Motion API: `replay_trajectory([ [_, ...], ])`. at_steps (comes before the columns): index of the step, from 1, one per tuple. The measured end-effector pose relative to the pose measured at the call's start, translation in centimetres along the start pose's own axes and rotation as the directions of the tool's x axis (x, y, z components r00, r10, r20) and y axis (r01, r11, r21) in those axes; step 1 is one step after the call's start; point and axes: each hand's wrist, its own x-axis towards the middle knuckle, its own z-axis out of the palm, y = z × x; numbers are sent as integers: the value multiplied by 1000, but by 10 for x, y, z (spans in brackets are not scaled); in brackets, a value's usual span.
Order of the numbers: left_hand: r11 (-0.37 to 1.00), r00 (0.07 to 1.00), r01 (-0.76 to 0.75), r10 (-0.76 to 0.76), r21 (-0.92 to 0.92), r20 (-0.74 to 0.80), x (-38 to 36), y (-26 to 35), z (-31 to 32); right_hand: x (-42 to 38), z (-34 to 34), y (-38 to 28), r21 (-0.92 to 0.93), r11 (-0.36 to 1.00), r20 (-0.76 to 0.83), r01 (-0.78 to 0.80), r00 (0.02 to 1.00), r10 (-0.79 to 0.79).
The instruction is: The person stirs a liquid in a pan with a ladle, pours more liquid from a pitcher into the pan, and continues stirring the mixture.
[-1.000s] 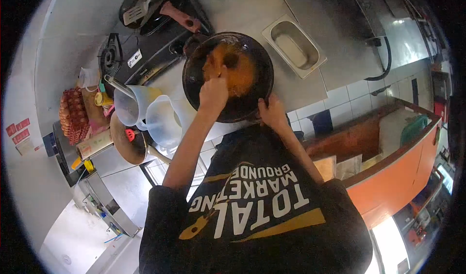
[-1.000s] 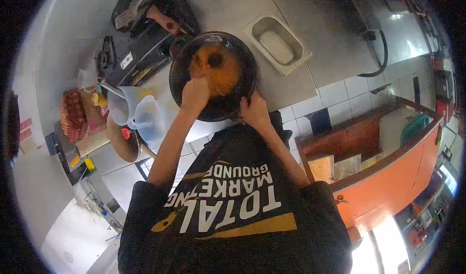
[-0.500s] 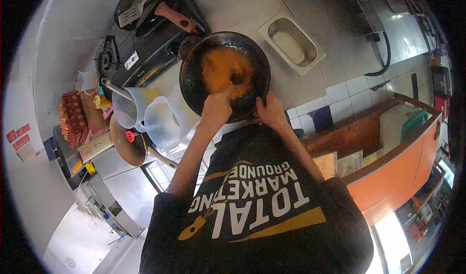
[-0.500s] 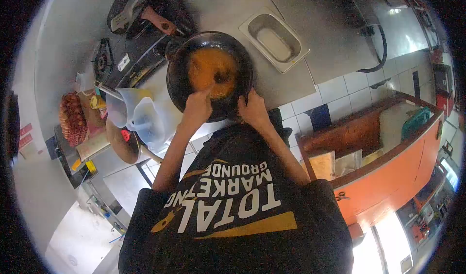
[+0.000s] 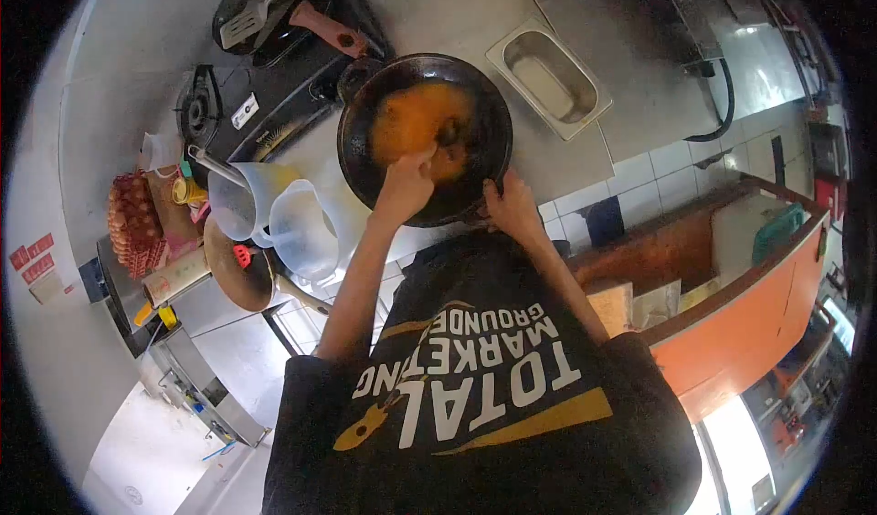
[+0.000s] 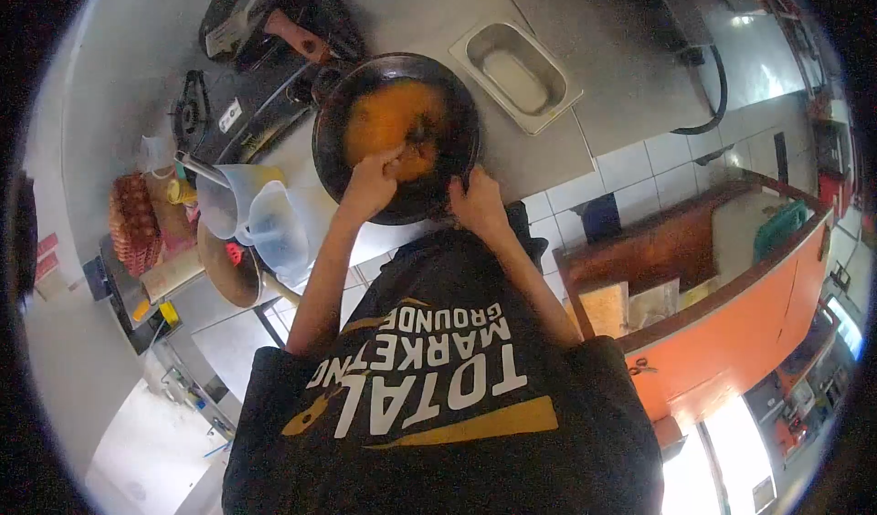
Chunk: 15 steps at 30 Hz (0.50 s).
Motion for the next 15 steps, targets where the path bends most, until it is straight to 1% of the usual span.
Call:
replay_trajectory([
  [1, 999, 1000, 17, -17, -30, -1, -4, 2, -7, 0, 4, 6, -49, 997, -31, 52, 998, -54],
  [2, 1000, 999, 22, -22, 17, 23, -12, 4, -6, 2, 7, 9, -95, 990, -66, 101, 992, -107],
  [4, 994, 996, 22, -31, 106, 82, -35, 5, 7, 4, 11, 15, -113, 983, -87, 142, 984, -152],
  [5, 984, 997, -13, -1, 175, 80, -41, -4, 26, 4, 11, 17, -127, 979, -96, 161, 980, -174],
  [7, 977, 999, 3, -10, 215, 31, -34, 18, 22, -1, -3, -6, 26, 999, 3, -42, 999, 42],
  [8, 972, 1000, 17, -18, 234, 2, -32, 26, 17, -3, -7, -14, 93, 985, 69, -147, 988, 141],
  [11, 921, 995, 44, -74, 388, 63, 0, 24, 1, 3, 15, 23, -24, 996, -93, 84, 992, -86],
  [14, 899, 990, 140, -131, 414, -50, 10, -1, -1, 6, 15, 25, 60, 998, -22, 6, 1000, -4],
  [15, 900, 984, 178, -158, 399, -83, 5, -9, -3, 5, 10, 14, 40, 999, -10, -18, 1000, 18],
])
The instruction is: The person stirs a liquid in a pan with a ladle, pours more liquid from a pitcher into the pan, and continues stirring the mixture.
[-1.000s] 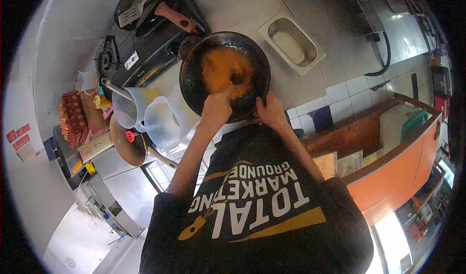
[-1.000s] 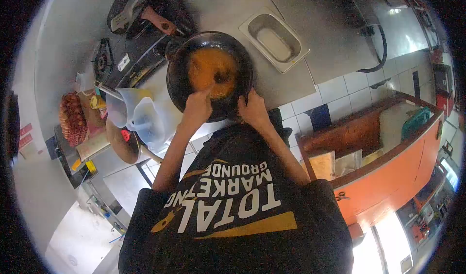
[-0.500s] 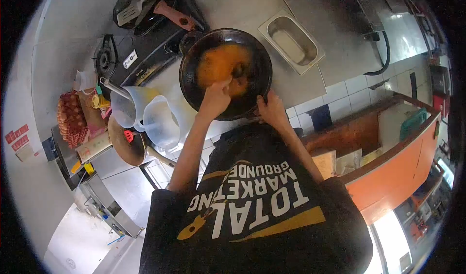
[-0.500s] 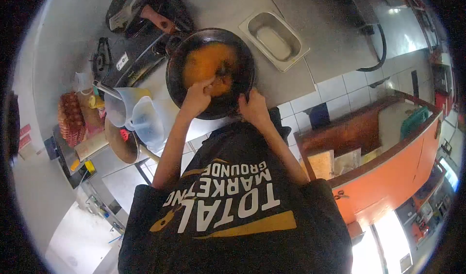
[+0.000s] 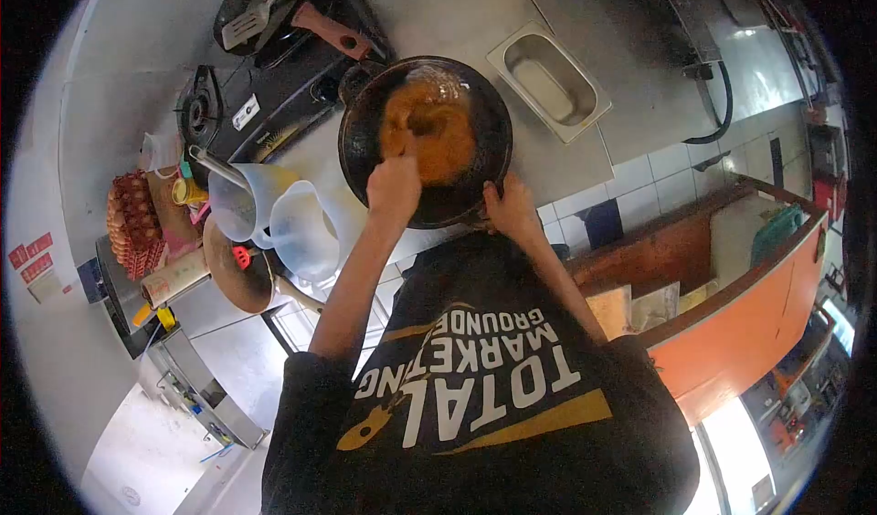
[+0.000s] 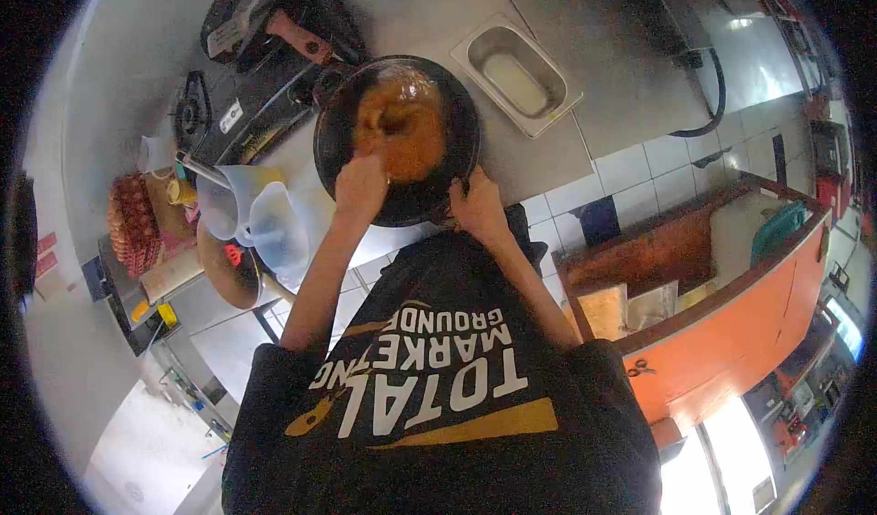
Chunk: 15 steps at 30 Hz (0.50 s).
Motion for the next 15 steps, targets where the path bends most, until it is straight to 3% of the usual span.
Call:
replay_trajectory([
  [3, 991, 998, -53, 56, -119, 18, -26, -12, -9, -8, -12, -26, 11, 999, 12, -49, 999, 49],
  [5, 983, 984, -40, 70, -181, 161, -40, -4, -12, -4, -8, -19, 104, 994, 4, -34, 999, 34],
  [6, 977, 970, -26, 75, -211, 230, -46, 2, -12, -4, -3, -10, 7, 998, -62, 66, 996, -65],
  [8, 950, 980, -85, 133, -300, 145, -53, 17, 4, 0, 6, 5, -205, 946, -157, 249, 946, -283],
  [9, 932, 982, -116, 159, -343, 100, -55, 25, 8, -1, 5, 4, -191, 958, -131, 216, 961, -243],
  [12, 967, 987, -75, 107, -245, 120, -39, 36, 5, -3, 2, 3, -166, 974, -76, 157, 982, -171],
  [14, 971, 995, -92, 96, -221, 5, -24, 37, -8, 0, 5, 10, -157, 972, -70, 177, 979, -189],
  [15, 973, 994, -102, 93, -207, -56, -16, 37, -12, -2, 0, -1, -99, 988, -51, 116, 991, -122],
])
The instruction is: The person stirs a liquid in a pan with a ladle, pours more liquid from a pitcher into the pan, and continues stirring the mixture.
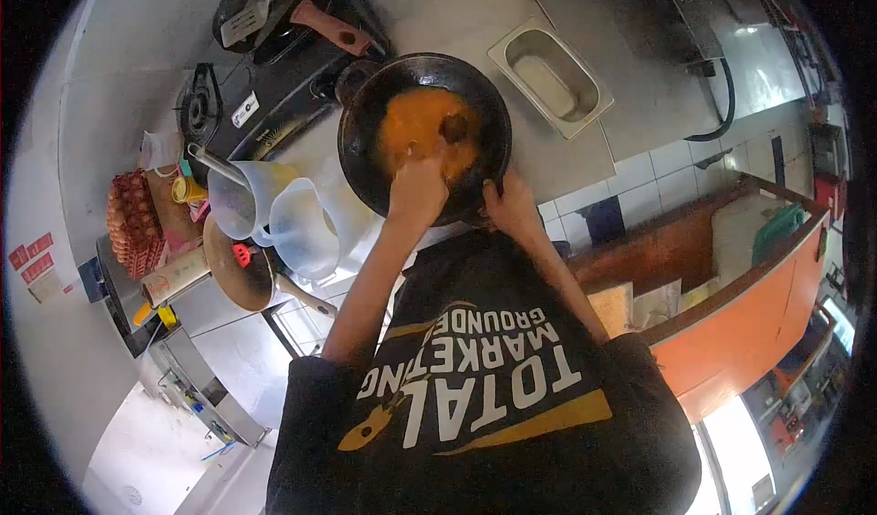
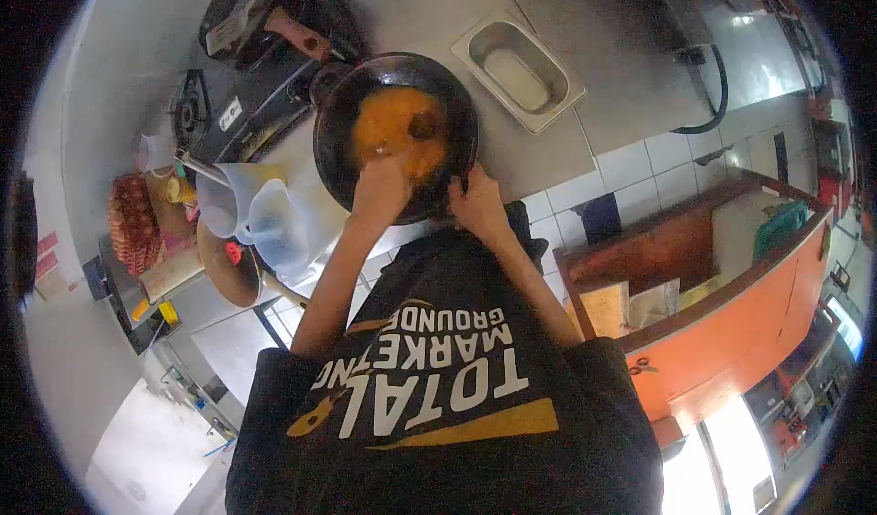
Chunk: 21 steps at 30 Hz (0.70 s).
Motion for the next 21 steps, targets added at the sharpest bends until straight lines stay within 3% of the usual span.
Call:
replay_trajectory([
  [3, 984, 984, 30, -60, 175, 168, 18, -11, -2, -4, -11, -21, 128, 981, 83, -145, 987, 135],
  [6, 975, 977, 134, -160, 176, 144, 10, -24, -3, 4, 2, 6, 156, 983, 76, -98, 993, 87],
  [9, 990, 995, 77, -83, 120, 48, -14, -39, -6, 1, 2, 2, 55, 999, 0, 0, 1000, 0],
  [12, 999, 981, -33, 33, -2, 190, -31, -45, -7, 0, 4, 6, -42, 999, -25, 23, 999, -24],
  [15, 995, 974, -11, 33, -98, 225, -42, -12, -5, 1, 5, 5, -24, 999, -12, 36, 999, -36],
  [18, 984, 984, -139, 149, -111, 95, -25, -15, 19, -2, -14, -21, -4, 997, 71, -72, 995, 72],
  [20, 998, 992, -67, 66, 12, 112, -7, -17, 14, -3, -21, -34, 53, 970, 171, -238, 959, 226],
  [21, 996, 993, -33, 24, 77, 113, 0, -20, 10, -3, -14, -25, 28, 988, 95, -151, 985, 147],
])
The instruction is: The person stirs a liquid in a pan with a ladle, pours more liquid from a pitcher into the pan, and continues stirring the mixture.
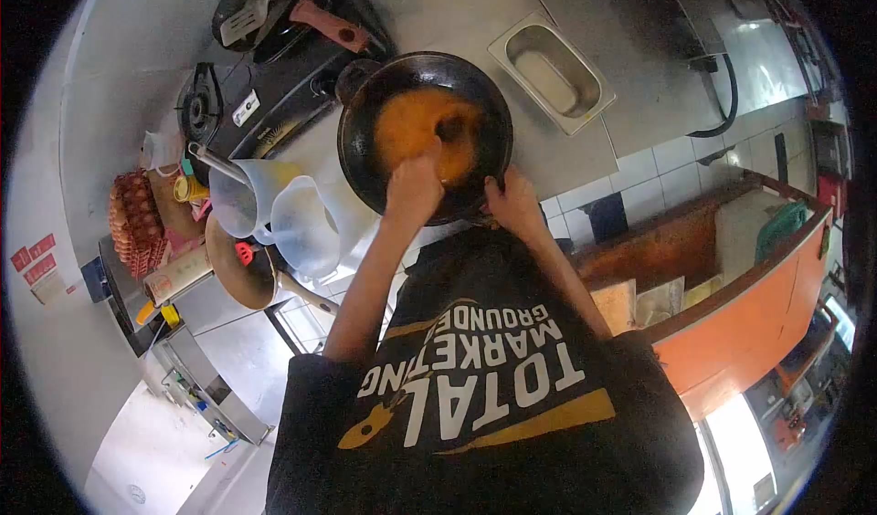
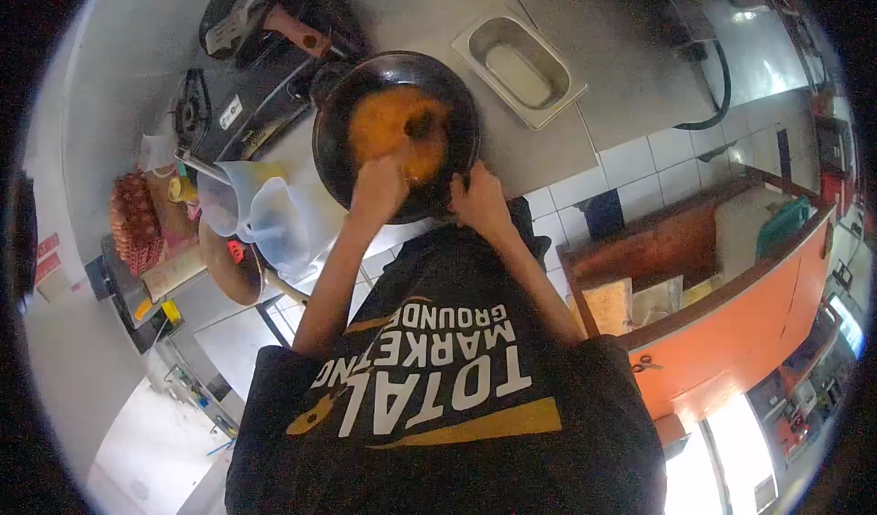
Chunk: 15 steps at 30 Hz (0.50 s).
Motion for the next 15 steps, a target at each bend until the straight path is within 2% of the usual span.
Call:
replay_trajectory([
  [2, 998, 998, 68, -68, 2, -8, 4, -19, -7, 5, 16, 26, -81, 984, -142, 160, 975, -170],
  [4, 996, 995, 77, -74, 44, -65, -6, -17, -27, 2, 9, 15, -13, 989, -102, 145, 984, -146],
  [5, 994, 994, 100, -98, 51, -37, -19, -17, -33, 1, 6, 12, 24, 991, -86, 134, 988, -132],
  [7, 987, 988, 149, -151, 67, 25, -45, -18, -38, 5, 12, 24, -48, 989, -117, 142, 982, -147],
  [8, 992, 992, 128, -128, 19, 20, -56, -20, -31, 7, 15, 30, -86, 985, -127, 147, 979, -157],
  [11, 989, 987, 123, -114, -80, 114, -49, -15, -8, 9, 15, 34, -78, 944, -170, 320, 929, -329],
  [13, 981, 983, 148, -131, -128, 128, -33, 1, -10, 10, 19, 40, 33, 993, -48, 117, 992, -115],
  [15, 978, 981, 162, -146, -128, 128, -15, 1, 2, 12, 19, 40, 58, 998, -6, 40, 999, -40],
])
